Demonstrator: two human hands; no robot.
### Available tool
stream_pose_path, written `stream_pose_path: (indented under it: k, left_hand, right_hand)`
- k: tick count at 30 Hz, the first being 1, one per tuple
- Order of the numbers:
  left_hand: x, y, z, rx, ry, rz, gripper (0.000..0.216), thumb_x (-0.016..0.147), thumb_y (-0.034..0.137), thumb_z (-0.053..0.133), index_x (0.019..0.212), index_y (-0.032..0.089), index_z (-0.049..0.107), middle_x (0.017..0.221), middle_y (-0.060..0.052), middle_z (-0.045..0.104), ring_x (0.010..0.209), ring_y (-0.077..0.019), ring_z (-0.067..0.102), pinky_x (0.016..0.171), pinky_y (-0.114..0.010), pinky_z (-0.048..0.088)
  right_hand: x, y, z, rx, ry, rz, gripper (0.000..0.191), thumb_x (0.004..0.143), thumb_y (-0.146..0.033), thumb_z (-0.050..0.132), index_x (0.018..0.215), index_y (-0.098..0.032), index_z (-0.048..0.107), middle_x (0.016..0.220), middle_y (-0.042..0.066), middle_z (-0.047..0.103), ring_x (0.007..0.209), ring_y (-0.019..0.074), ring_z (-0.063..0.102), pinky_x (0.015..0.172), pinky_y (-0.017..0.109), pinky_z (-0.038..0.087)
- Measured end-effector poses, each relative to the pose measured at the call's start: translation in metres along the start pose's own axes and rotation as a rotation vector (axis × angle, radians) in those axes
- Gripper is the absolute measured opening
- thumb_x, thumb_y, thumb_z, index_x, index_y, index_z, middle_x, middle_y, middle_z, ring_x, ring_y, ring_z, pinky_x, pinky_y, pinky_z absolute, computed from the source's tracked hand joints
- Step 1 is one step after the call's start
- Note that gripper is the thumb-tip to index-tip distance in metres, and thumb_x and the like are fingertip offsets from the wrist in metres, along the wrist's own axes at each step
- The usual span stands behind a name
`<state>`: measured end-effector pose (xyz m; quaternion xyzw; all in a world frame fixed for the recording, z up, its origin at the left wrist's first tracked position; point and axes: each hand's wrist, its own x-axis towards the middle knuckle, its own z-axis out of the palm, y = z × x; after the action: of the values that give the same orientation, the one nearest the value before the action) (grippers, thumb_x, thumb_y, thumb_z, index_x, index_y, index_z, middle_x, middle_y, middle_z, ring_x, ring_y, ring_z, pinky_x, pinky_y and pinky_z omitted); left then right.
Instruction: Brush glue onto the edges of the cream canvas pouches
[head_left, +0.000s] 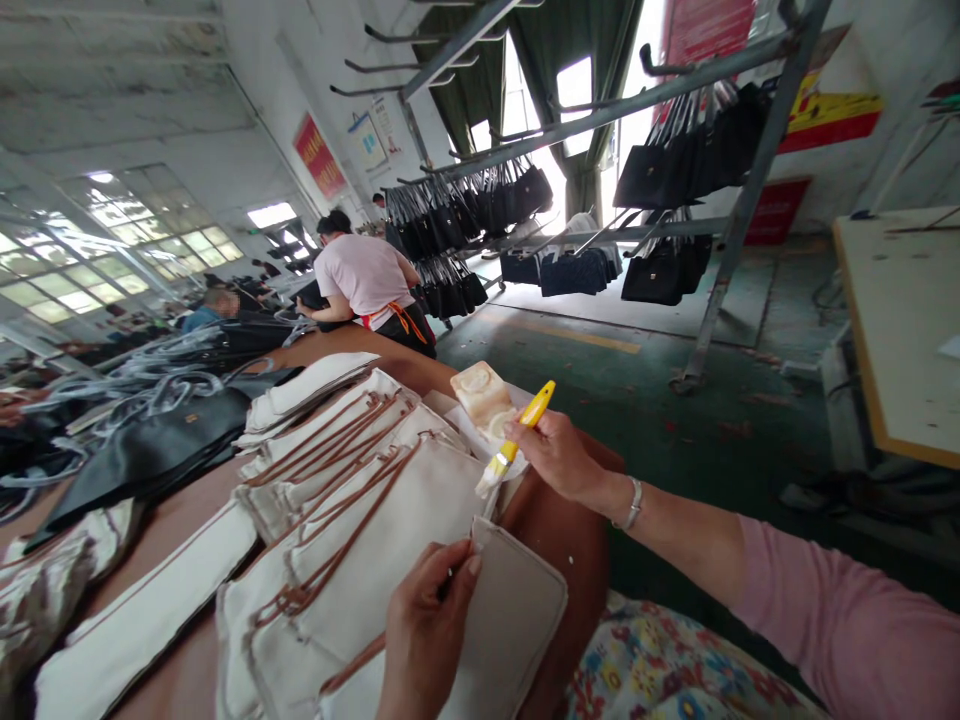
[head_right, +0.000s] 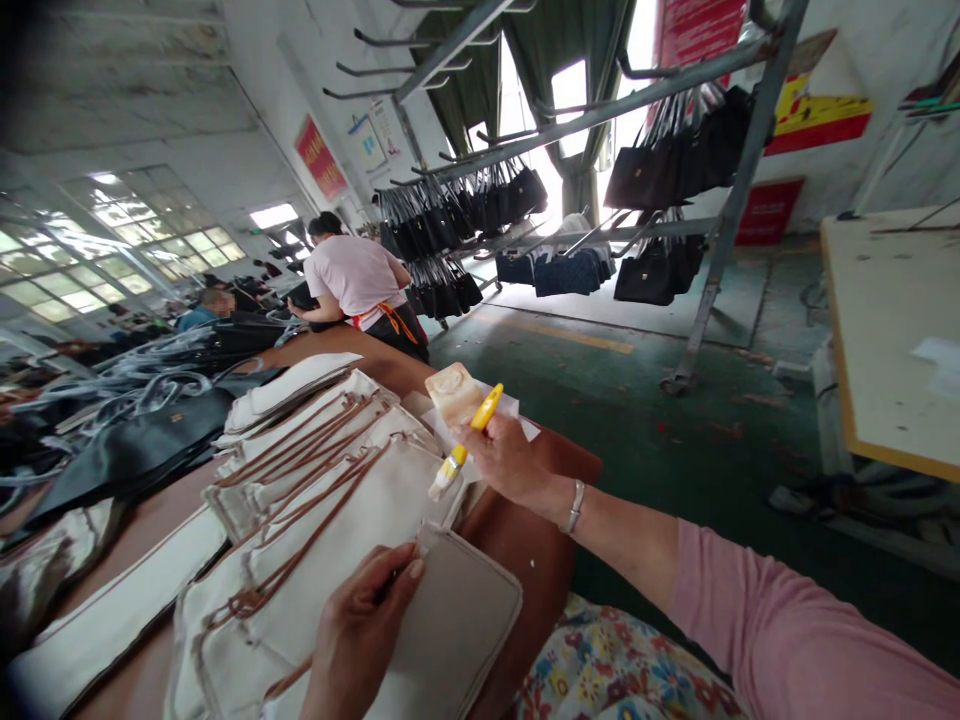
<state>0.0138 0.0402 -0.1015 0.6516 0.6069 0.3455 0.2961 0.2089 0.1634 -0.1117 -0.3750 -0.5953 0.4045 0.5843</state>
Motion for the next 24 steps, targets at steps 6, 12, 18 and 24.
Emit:
stream_pose_path:
  k: [6, 12, 18, 24]
  left_hand:
    - [-0.018, -0.008, 0.01, 0.339, 0.149, 0.343, 0.012, 0.088, 0.029, 0.061, 0.092, 0.022, 0.07, 0.079, -0.002, 0.065, 0.072, -0.0138, 0.063, 0.066, -0.021, 0.048]
    - [-0.021, -0.008, 0.007, 0.492, 0.172, 0.46, 0.007, 0.089, 0.027, 0.06, 0.089, 0.021, 0.065, 0.073, -0.002, 0.062, 0.066, -0.0134, 0.062, 0.06, -0.021, 0.046]
    - [-0.021, -0.011, 0.011, 0.529, 0.201, 0.555, 0.006, 0.092, 0.024, 0.057, 0.089, 0.021, 0.062, 0.072, 0.0, 0.059, 0.065, -0.0127, 0.059, 0.06, -0.021, 0.045]
    - [-0.025, -0.028, 0.002, 0.626, 0.229, 0.322, 0.018, 0.092, 0.037, 0.055, 0.1, 0.021, 0.059, 0.078, -0.001, 0.064, 0.07, -0.0161, 0.063, 0.063, -0.026, 0.047]
  right_hand:
    - [-0.009, -0.019, -0.004, 0.116, -0.223, 0.073, 0.031, 0.089, -0.04, 0.057, 0.068, -0.017, 0.053, 0.058, -0.003, 0.047, 0.054, 0.0114, 0.042, 0.052, 0.022, 0.035]
    - [-0.017, -0.049, -0.02, 0.049, -0.497, 0.035, 0.027, 0.088, -0.036, 0.058, 0.07, -0.016, 0.056, 0.062, -0.002, 0.051, 0.057, 0.0121, 0.045, 0.054, 0.023, 0.036]
    - [-0.019, -0.054, -0.014, 0.065, -0.398, 0.017, 0.022, 0.088, -0.034, 0.057, 0.076, -0.016, 0.057, 0.062, -0.002, 0.05, 0.057, 0.0117, 0.043, 0.053, 0.023, 0.035]
    - [-0.031, -0.057, -0.025, 0.008, -0.402, 0.032, 0.027, 0.089, -0.04, 0.059, 0.076, -0.016, 0.058, 0.066, -0.001, 0.052, 0.06, 0.0133, 0.046, 0.057, 0.025, 0.037]
